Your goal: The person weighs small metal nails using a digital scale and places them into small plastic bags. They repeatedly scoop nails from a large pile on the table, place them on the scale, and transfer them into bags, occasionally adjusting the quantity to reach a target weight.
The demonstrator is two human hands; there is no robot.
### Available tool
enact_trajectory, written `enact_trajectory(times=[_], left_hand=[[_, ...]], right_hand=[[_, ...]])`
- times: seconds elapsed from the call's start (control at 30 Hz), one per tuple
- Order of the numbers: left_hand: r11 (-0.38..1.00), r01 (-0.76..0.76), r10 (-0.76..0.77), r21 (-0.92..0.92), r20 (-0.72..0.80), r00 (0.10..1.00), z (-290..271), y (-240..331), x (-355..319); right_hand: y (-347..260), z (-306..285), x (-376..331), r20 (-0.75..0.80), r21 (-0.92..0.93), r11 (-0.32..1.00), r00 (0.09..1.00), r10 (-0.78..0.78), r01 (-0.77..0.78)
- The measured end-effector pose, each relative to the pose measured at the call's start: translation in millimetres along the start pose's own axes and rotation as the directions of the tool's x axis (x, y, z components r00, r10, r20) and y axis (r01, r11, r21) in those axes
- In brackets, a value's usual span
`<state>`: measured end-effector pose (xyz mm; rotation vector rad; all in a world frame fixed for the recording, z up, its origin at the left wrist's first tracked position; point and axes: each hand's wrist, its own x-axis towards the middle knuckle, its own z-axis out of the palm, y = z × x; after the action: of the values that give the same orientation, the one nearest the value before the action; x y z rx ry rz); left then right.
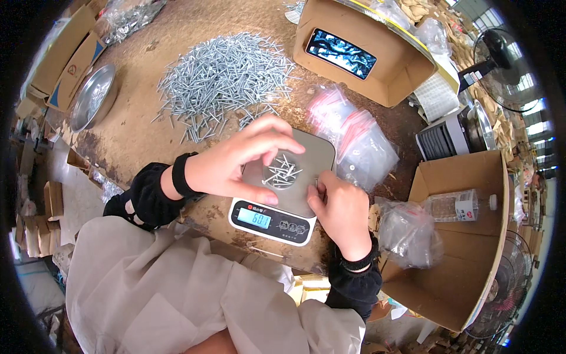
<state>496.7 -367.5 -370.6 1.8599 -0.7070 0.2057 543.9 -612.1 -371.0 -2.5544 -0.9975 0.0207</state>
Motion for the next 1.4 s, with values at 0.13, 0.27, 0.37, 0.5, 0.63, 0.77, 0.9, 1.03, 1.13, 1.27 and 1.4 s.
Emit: enact_trajectory(times=[0.13, 0.27, 0.37, 0.5, 0.63, 0.77, 0.9, 1.03, 1.13, 1.27, 1.4], left_hand=[[0.998, 0.013, -0.001, 0.063, -0.187, 0.982, -12, 3, 1], [0.994, 0.033, 0.001, 0.107, -0.301, 0.954, -24, 3, -3], [0.989, 0.02, 0.026, 0.144, -0.31, 0.951, -30, 5, -3], [0.983, 0.015, 0.049, 0.185, -0.334, 0.941, -27, 3, -1], [0.957, 0.056, 0.041, 0.283, -0.323, 0.945, -34, 3, -3], [0.942, 0.068, 0.066, 0.327, -0.383, 0.921, -48, -2, -5], [0.93, 0.127, 0.041, 0.346, -0.438, 0.898, -55, -17, -5], [0.917, 0.129, 0.044, 0.376, -0.418, 0.908, -55, -15, -8], [0.911, 0.134, 0.028, 0.389, -0.384, 0.923, -51, -18, -7], [0.916, 0.119, 0.034, 0.384, -0.37, 0.928, -52, -19, -7], [0.94, 0.058, 0.055, 0.337, -0.317, 0.947, -54, -19, -4]], right_hand=[[10, -6, 1, 0.059, 0.128, 0.991, 0.997, 0.041, -0.048], [30, -5, 4, 0.116, 0.382, 0.921, 0.992, 0.041, -0.083], [24, -10, 5, -0.026, 0.409, 0.912, 0.999, 0.044, -0.03], [1, -2, 10, -0.303, 0.471, 0.855, 0.95, -0.075, 0.218], [-29, -9, 15, -0.227, 0.462, 0.871, 0.972, -0.067, 0.168], [5, -21, 13, -0.304, 0.452, 0.89, 0.948, 0.094, 0.056], [55, -17, 17, -0.267, -0.05, 0.95, 0.92, 0.286, -0.309], [87, -3, 16, -0.005, -0.089, 0.941, 0.945, 0.328, -0.327], [92, -1, 17, 0.035, -0.014, 0.943, 0.942, 0.334, -0.334], [103, -3, 15, -0.038, 0.044, 0.953, 0.952, 0.303, -0.301], [71, -16, 19, -0.272, 0.14, 0.974, 0.939, 0.209, -0.177]])
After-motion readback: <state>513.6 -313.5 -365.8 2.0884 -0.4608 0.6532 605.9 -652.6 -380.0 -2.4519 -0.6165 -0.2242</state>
